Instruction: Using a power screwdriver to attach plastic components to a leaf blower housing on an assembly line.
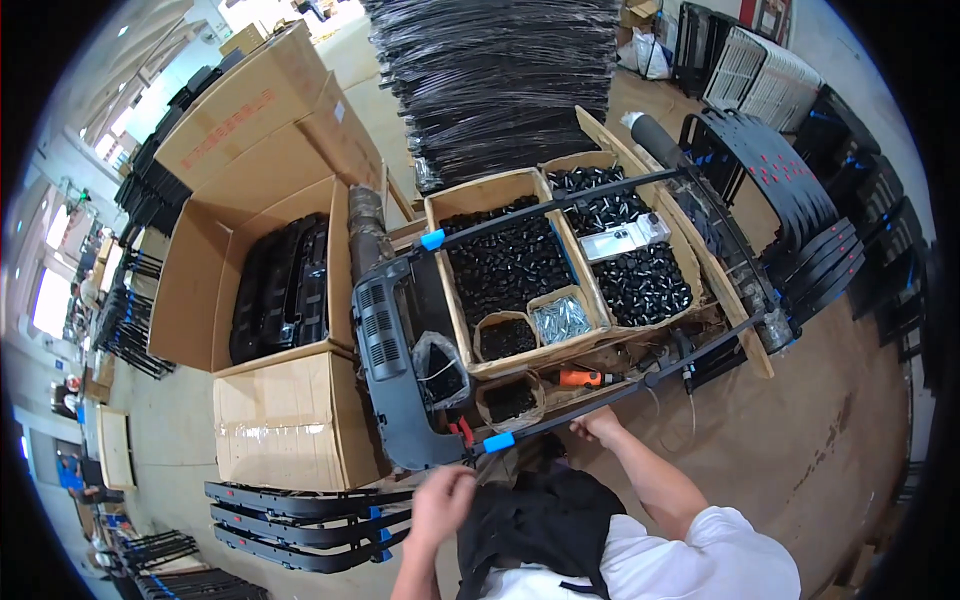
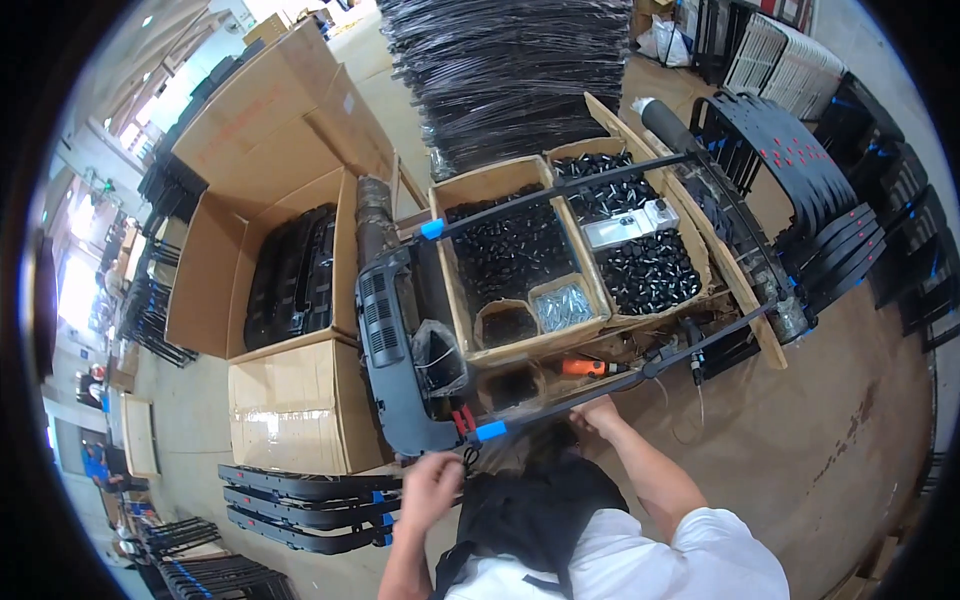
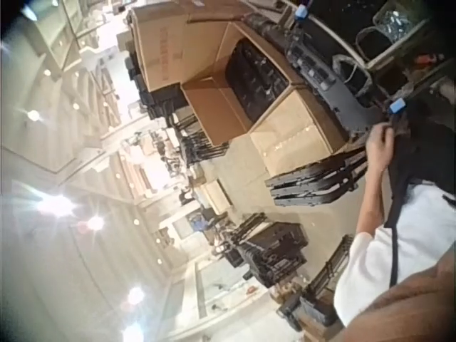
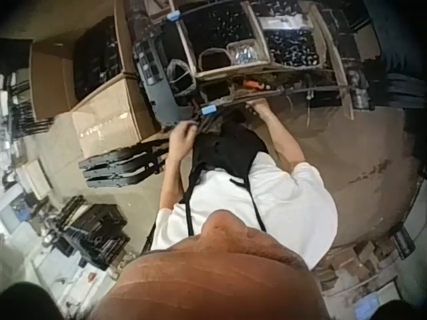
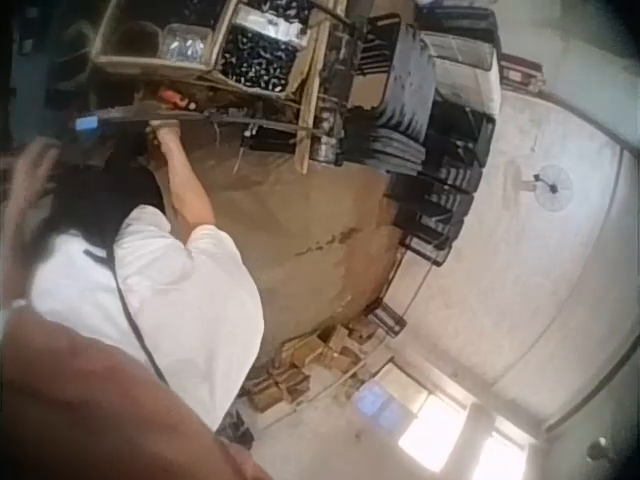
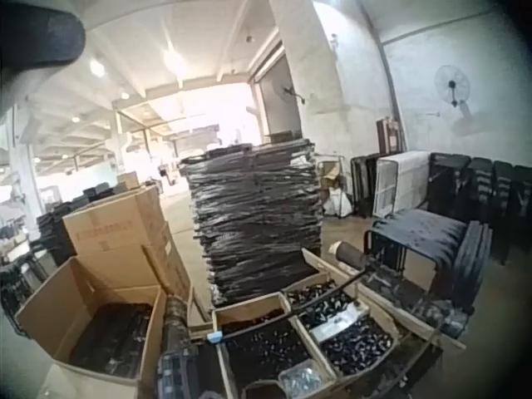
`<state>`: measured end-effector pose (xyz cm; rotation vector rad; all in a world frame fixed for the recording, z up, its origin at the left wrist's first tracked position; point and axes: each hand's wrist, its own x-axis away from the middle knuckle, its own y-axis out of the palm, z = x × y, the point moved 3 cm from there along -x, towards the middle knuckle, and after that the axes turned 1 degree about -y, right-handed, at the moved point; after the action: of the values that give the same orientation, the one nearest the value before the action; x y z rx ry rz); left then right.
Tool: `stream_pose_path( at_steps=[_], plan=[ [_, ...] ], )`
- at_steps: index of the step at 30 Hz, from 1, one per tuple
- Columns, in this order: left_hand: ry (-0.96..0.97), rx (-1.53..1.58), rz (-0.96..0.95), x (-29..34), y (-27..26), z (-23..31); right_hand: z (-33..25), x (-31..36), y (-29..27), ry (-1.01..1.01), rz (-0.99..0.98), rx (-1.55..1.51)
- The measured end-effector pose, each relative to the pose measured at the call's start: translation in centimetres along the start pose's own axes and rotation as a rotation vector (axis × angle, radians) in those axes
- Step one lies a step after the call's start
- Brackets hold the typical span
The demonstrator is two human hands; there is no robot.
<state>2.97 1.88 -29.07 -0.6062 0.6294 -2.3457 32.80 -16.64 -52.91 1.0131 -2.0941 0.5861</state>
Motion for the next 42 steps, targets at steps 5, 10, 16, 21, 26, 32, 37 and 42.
stream_pose_path(
  at_steps=[5, 10, 16, 21, 26, 32, 37, 42],
  plan=[
    [0.217, -0.194, -0.118, -2.7, 11.7, -1.1, 3.8, -12.0, -1.1, 0.056, 0.027, -0.855],
    [0.140, -0.413, 0.058, -7.6, 16.7, -7.1, 1.6, -14.1, 2.4, 0.314, 0.445, -1.150],
    [0.302, -0.455, 0.289, -14.1, 18.0, -6.0, 1.1, -13.8, -1.1, 0.292, 0.639, -1.084],
    [0.134, -0.356, 0.190, -19.5, 19.3, -9.8, 3.4, -10.2, -7.2, 0.000, 0.120, -1.217],
    [-0.257, -0.591, -0.208, -22.5, 21.0, -11.4, 3.5, -1.1, -7.5, 0.244, -0.064, -1.179],
    [-0.334, -0.581, -0.383, -23.9, 22.0, -11.5, 5.5, 6.9, -7.5, 0.247, -0.218, -1.232],
    [-0.395, -0.577, -0.536, -24.7, 22.6, -12.4, 3.7, 11.4, -7.7, 0.151, -0.207, -1.177],
    [-0.351, -0.435, -0.423, -25.4, 22.6, -14.9, -1.3, 17.6, -8.7, 0.015, -0.119, -1.034]
  ],
)
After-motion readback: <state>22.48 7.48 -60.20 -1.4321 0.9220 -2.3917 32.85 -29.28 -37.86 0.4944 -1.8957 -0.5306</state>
